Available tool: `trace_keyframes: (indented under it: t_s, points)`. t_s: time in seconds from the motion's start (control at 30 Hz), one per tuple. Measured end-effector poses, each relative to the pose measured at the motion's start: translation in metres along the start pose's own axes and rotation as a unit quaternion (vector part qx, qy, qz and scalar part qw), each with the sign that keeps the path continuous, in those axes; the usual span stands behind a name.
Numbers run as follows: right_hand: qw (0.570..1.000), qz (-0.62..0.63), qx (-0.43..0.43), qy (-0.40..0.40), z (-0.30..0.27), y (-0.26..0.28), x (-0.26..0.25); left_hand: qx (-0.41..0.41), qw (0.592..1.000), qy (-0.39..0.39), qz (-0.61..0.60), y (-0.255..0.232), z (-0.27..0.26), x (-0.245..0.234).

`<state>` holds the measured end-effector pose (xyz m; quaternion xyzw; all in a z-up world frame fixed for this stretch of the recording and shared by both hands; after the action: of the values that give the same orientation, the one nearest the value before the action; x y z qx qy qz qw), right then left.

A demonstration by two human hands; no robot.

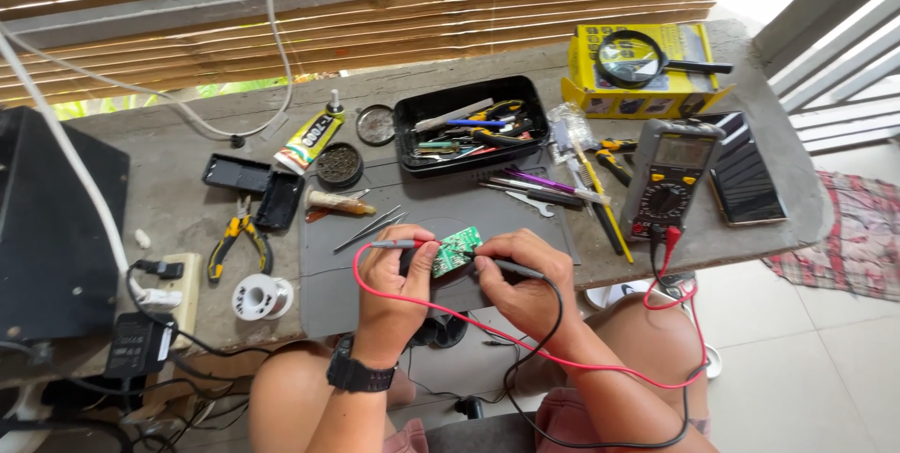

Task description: Soldering electronic components onto a circuit board and testing the results with a multimeter.

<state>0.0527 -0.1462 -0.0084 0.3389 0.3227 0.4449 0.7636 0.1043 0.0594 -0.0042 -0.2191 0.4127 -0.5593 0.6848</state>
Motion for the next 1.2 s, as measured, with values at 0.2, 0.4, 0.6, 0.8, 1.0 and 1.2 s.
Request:
trace_keyframes:
  t_s: [0.2,0.4,0.6,0.8,1.0,1.2]
  points:
    - [0.998,-0.064,-0.018,0.002,0.001,0.012,0.003,-0.015,0.999,0.028,0.026,0.001,-0.004,0.0]
    - [0.998,-0.066,-0.008,0.016,0.002,0.014,0.002,-0.082,0.993,0.052,0.063,0.009,-0.008,0.0]
    - [0.998,-0.065,-0.007,0.026,0.0,0.014,0.001,-0.091,0.993,0.049,0.06,0.004,-0.008,0.002]
    - [0.998,-0.052,-0.014,0.036,0.0,0.012,-0.001,-0.093,0.991,0.041,0.092,0.024,-0.017,0.004]
    - [0.998,-0.05,-0.018,0.039,0.0,0.011,-0.001,-0.11,0.989,0.027,0.097,0.024,-0.019,0.005]
    - [0.998,-0.046,-0.018,0.035,-0.001,0.011,0.0,-0.091,0.992,-0.007,0.085,0.029,-0.022,0.01]
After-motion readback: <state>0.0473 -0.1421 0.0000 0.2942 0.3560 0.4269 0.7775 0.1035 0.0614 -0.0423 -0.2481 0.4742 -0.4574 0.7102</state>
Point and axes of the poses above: each hand's wrist, its own z-axis towards the middle knuckle, its own x-axis out of the palm, y = z × x, the point moved 3 cm from there along z, towards the middle knuckle, and after that the axes turned 2 degrees about x, right-handed, at the moved point
